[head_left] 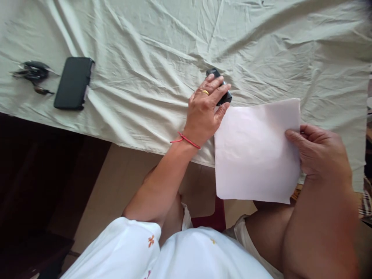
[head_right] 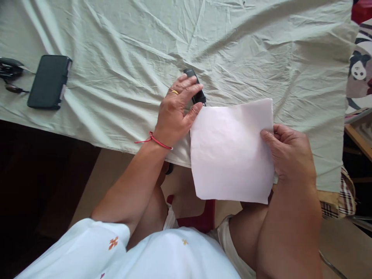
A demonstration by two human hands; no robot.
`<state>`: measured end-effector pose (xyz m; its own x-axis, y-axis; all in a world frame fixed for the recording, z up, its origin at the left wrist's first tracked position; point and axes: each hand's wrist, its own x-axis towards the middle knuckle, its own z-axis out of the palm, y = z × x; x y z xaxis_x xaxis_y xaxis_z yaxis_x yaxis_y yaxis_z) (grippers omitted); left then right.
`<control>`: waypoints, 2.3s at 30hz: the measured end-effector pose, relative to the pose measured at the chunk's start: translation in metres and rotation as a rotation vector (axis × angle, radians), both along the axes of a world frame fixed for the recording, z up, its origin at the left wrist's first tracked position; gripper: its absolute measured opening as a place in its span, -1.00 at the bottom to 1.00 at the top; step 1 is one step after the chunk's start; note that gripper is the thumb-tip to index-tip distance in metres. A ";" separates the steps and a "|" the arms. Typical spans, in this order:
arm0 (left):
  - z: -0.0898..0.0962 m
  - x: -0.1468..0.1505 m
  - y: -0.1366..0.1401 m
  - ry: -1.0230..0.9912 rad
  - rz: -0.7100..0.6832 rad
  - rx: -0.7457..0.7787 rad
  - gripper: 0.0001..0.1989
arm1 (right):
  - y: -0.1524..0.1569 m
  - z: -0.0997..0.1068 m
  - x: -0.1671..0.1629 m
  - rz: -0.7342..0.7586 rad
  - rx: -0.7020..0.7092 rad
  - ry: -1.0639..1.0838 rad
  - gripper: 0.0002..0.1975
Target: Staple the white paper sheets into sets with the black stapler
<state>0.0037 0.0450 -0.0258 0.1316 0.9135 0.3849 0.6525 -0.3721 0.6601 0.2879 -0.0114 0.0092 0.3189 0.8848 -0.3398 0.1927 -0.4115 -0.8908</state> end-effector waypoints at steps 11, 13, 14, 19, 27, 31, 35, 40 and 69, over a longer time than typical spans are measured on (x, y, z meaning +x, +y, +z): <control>0.006 -0.020 0.007 -0.059 -0.173 -0.043 -0.54 | -0.001 0.004 -0.002 -0.041 0.004 -0.009 -0.73; 0.007 -0.020 0.006 -0.075 -0.173 -0.045 -0.56 | -0.001 0.004 -0.003 -0.045 0.004 -0.014 -0.73; 0.007 -0.020 0.006 -0.080 -0.179 -0.046 -0.57 | 0.000 0.004 -0.003 -0.047 0.004 -0.017 -0.73; 0.009 -0.019 0.007 -0.098 -0.209 -0.070 -0.58 | 0.000 0.005 -0.006 -0.053 0.008 -0.036 -0.75; 0.021 -0.012 -0.001 -0.183 -0.126 -0.214 -0.58 | 0.002 0.006 -0.009 -0.105 0.019 -0.013 -0.74; 0.018 -0.011 -0.003 -0.179 -0.125 -0.211 -0.52 | 0.002 0.006 -0.009 -0.103 0.030 -0.004 -0.75; 0.015 -0.013 -0.002 -0.157 -0.128 -0.197 -0.48 | 0.002 0.007 -0.007 -0.090 0.021 0.024 -0.71; 0.012 -0.015 -0.001 -0.159 -0.168 -0.162 -0.45 | 0.001 0.014 -0.008 -0.056 -0.030 0.067 -0.67; 0.017 -0.021 -0.043 -0.754 0.127 -0.596 -0.61 | 0.012 -0.009 -0.041 -0.074 0.303 0.154 -0.65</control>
